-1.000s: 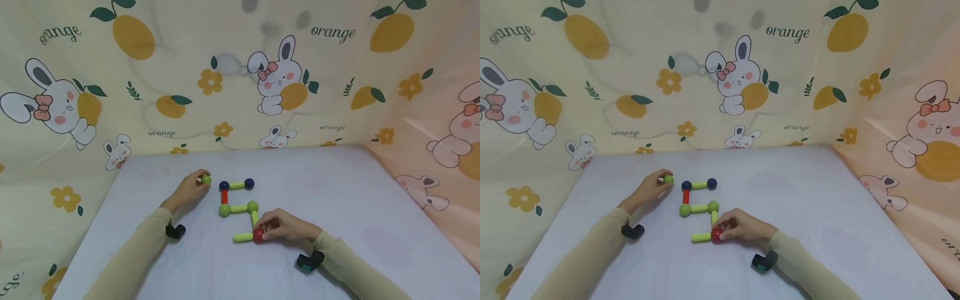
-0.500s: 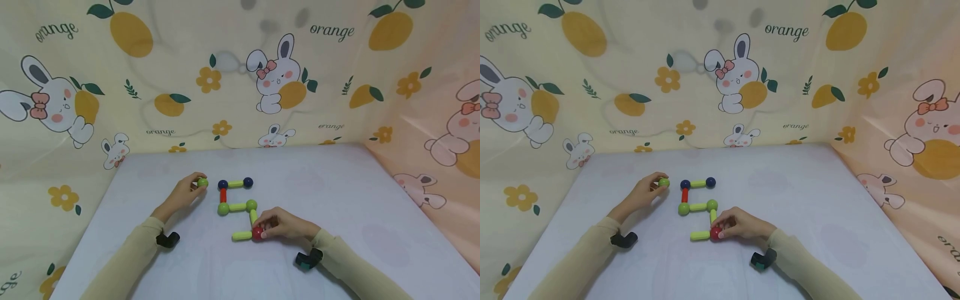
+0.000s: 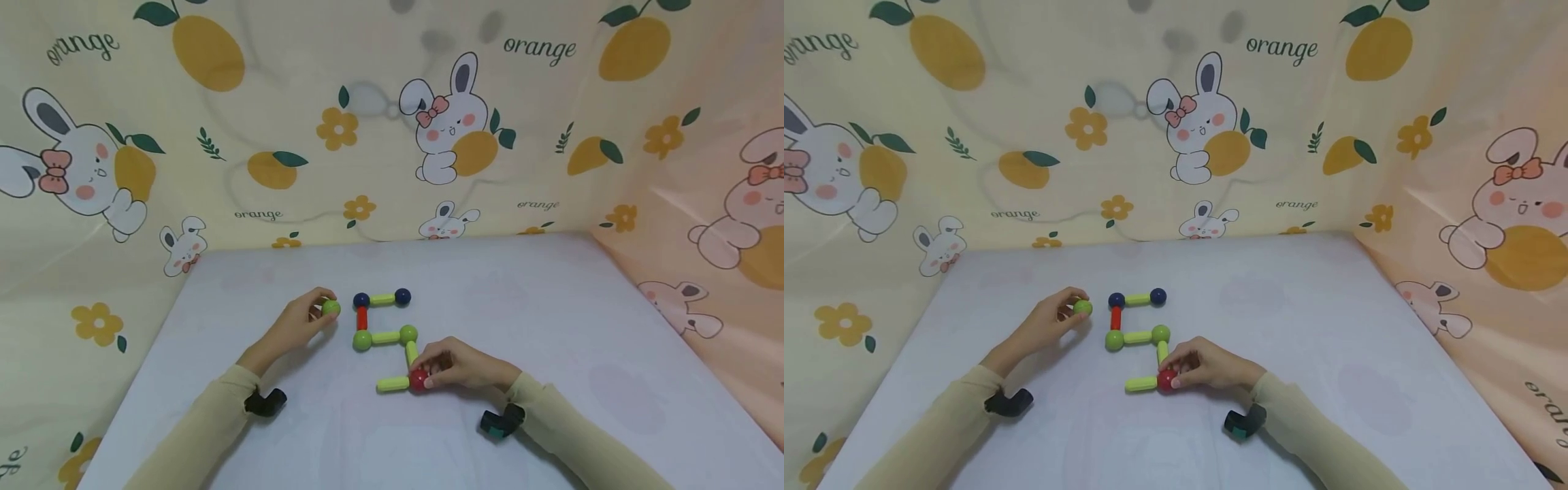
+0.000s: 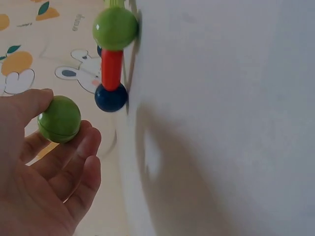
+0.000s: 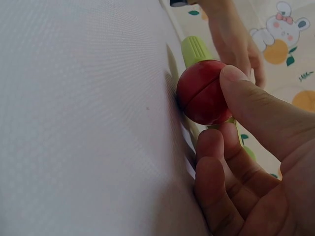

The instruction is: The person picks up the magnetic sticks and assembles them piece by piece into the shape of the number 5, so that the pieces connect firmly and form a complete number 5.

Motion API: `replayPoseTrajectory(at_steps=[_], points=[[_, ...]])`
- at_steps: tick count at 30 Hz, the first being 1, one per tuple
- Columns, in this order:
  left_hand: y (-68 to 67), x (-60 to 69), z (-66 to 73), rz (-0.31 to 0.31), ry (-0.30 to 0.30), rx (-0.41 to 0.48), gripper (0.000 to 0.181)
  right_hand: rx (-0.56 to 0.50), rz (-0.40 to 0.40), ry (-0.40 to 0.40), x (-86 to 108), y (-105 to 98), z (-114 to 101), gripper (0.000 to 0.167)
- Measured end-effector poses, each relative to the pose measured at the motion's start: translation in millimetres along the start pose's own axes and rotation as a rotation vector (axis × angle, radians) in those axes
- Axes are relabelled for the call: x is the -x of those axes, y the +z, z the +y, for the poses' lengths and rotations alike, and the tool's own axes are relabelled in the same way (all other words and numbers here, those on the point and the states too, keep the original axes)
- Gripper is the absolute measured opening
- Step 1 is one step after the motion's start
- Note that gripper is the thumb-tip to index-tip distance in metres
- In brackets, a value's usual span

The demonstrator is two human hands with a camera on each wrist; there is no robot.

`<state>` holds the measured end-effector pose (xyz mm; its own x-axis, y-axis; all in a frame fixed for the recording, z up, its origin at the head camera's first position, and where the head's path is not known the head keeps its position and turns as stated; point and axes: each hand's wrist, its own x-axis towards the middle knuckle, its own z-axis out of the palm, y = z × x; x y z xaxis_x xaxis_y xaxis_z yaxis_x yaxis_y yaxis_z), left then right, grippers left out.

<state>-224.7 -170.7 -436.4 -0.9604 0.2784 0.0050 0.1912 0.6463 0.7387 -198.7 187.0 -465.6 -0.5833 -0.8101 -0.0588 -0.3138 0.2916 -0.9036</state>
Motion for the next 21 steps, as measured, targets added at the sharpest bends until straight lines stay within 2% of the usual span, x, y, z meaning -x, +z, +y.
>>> replayPoseTrajectory(at_steps=[4,13,21], points=[[2.0,7.6,6.9,-0.029,0.022,-0.004,0.036,0.0,-0.002,0.002,0.0,0,0,0.032],[11.4,21.1,20.7,-0.072,0.134,-0.034,0.034,0.009,0.001,-0.003,-1.1,1,-4,0.032],[23.7,31.4,31.3,-0.126,0.183,-0.033,0.031,0.0,0.01,0.012,0.9,1,-4,0.032]])
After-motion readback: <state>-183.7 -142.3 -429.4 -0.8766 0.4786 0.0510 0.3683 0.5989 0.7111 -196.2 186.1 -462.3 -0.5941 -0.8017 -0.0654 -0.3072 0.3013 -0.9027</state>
